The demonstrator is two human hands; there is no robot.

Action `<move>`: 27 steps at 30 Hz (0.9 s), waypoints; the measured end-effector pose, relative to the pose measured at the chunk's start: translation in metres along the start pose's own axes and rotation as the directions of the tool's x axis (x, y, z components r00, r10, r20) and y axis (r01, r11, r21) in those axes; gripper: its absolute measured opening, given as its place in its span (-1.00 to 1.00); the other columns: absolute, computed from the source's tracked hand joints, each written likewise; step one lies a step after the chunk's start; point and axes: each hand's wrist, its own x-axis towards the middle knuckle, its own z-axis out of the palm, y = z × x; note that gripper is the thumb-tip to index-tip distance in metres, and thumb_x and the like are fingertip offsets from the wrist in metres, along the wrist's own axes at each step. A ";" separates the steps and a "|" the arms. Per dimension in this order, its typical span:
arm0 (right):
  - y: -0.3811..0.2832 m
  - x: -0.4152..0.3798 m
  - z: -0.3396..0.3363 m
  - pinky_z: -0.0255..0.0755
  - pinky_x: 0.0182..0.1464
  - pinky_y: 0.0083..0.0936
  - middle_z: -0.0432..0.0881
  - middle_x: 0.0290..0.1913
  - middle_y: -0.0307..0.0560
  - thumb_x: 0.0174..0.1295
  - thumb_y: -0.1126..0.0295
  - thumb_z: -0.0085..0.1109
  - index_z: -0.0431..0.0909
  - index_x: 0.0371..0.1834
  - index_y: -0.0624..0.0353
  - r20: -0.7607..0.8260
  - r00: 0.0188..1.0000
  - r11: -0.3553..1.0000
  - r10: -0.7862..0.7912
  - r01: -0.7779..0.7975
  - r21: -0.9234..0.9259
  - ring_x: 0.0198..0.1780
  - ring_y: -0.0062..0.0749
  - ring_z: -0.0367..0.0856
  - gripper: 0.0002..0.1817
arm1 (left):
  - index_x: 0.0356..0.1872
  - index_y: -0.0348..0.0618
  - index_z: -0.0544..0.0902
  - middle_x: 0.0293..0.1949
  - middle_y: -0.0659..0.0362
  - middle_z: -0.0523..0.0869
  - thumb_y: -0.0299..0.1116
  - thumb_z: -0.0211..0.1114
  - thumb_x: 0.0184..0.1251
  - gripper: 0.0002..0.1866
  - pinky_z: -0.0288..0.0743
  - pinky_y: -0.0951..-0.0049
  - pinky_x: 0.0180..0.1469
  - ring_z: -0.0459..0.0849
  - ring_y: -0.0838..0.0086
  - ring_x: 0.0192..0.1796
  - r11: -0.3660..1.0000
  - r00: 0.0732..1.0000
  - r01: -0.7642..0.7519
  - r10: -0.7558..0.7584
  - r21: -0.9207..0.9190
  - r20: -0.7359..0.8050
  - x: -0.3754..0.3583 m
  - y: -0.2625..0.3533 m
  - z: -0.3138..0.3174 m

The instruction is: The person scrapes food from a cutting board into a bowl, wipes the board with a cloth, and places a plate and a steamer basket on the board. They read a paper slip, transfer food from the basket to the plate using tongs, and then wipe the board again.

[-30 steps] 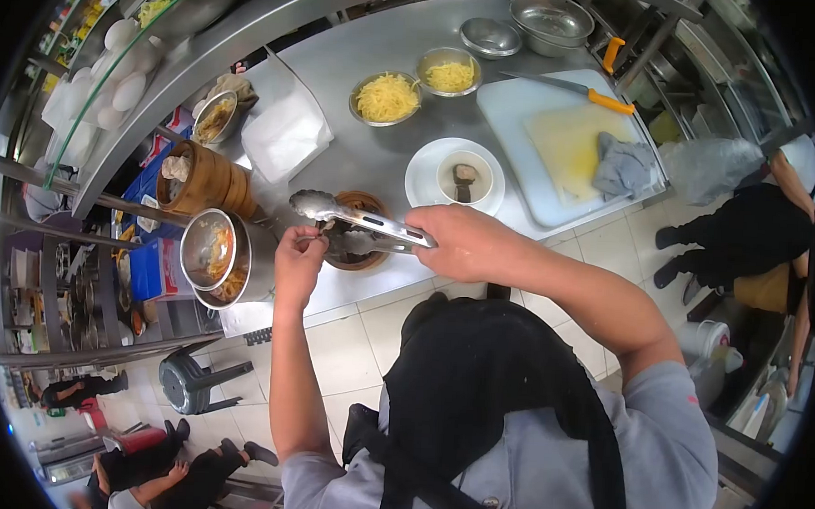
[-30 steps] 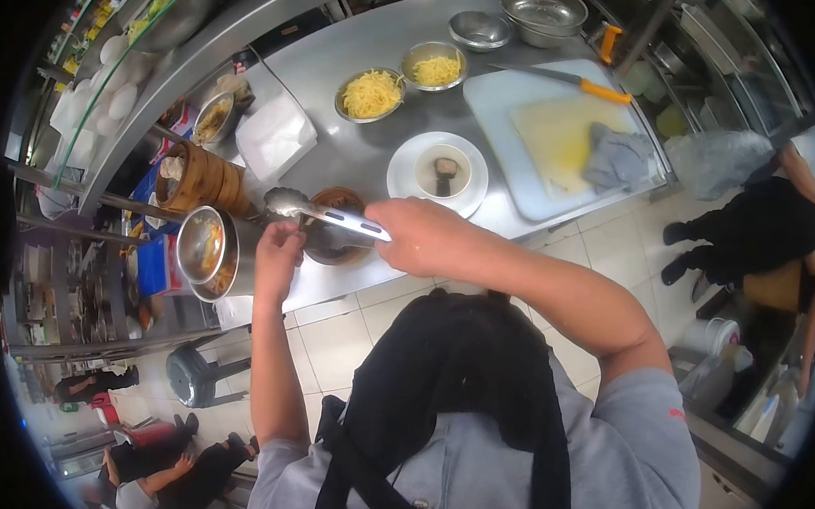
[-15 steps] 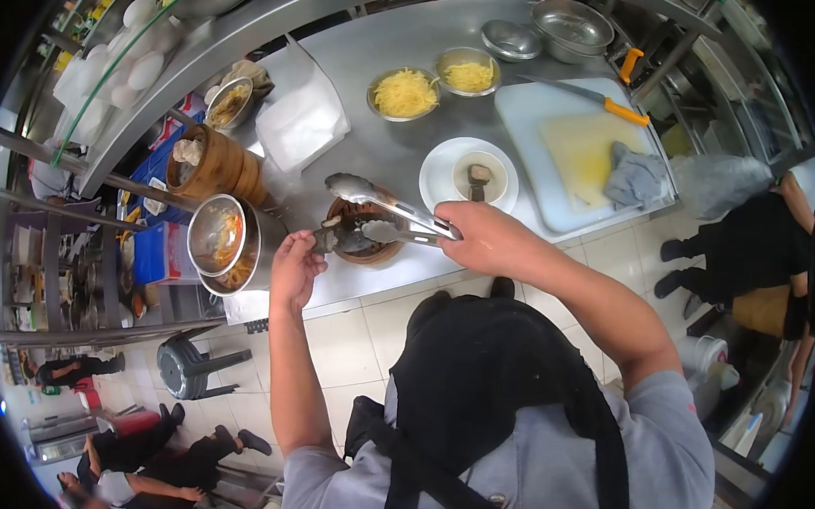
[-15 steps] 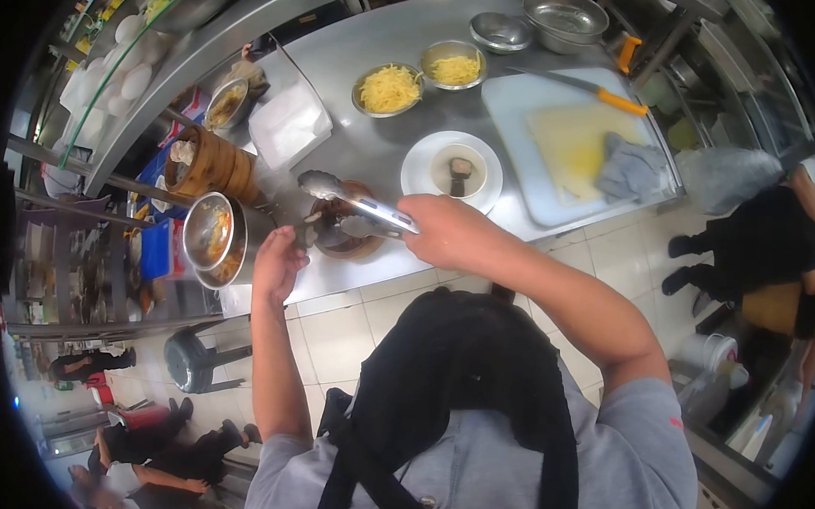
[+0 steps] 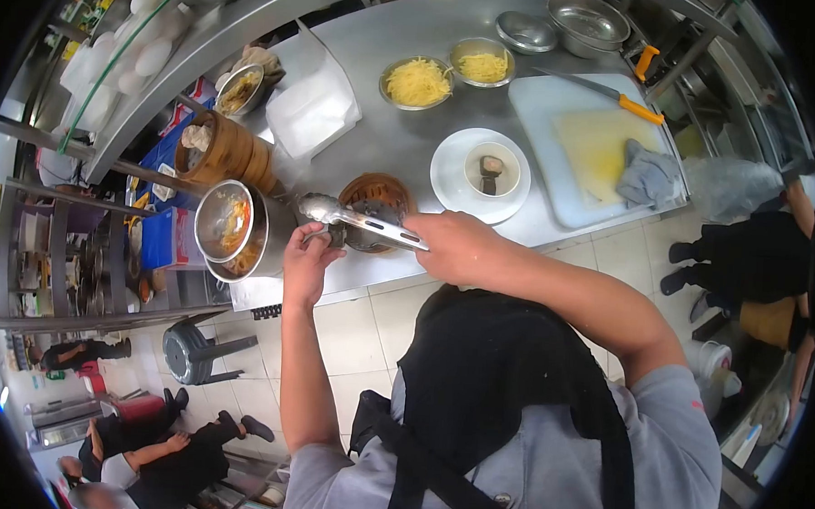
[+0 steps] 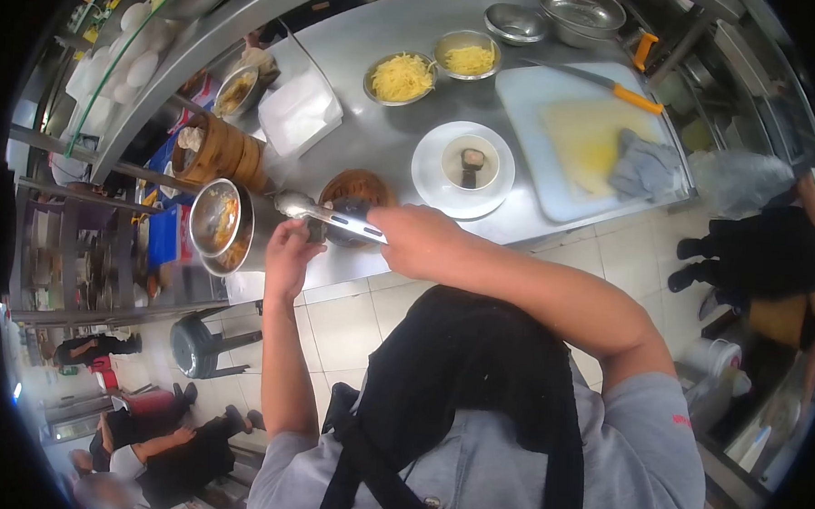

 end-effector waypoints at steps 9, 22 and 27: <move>-0.009 -0.001 0.009 0.51 -0.12 -0.01 0.67 -0.32 0.17 0.25 0.43 0.11 0.50 -0.11 0.22 -0.041 0.997 0.998 -0.062 0.061 -0.029 -0.20 0.14 0.69 -0.82 | 0.04 -0.31 0.48 -0.19 0.09 0.67 -0.52 0.27 0.40 -0.75 0.68 0.44 -0.10 0.69 0.47 -0.22 0.986 0.991 -0.098 0.110 0.135 -0.079 -0.005 -0.001 0.001; 0.060 -0.136 -0.084 0.43 -0.18 -0.18 0.56 -0.34 0.19 0.24 0.38 0.18 0.48 -0.16 0.27 -0.517 0.811 0.957 0.275 -0.282 0.068 -0.28 0.09 0.55 -0.79 | 0.08 -0.26 0.58 0.03 0.00 0.69 -0.35 0.39 0.32 -0.63 0.54 0.29 0.14 0.65 0.23 0.08 0.567 0.747 -0.659 0.416 0.494 0.518 0.010 0.027 0.193; 0.052 -0.121 -0.066 0.41 -0.21 -0.19 0.54 -0.37 0.17 0.23 0.37 0.22 0.48 -0.18 0.28 -0.424 0.831 0.932 0.361 -0.308 0.190 -0.33 0.05 0.50 -0.78 | 0.13 -0.20 0.59 0.15 -0.01 0.63 -0.27 0.45 0.15 -0.49 0.49 0.12 0.26 0.55 0.05 0.21 0.033 0.660 -0.657 0.509 0.753 0.553 0.011 0.031 0.112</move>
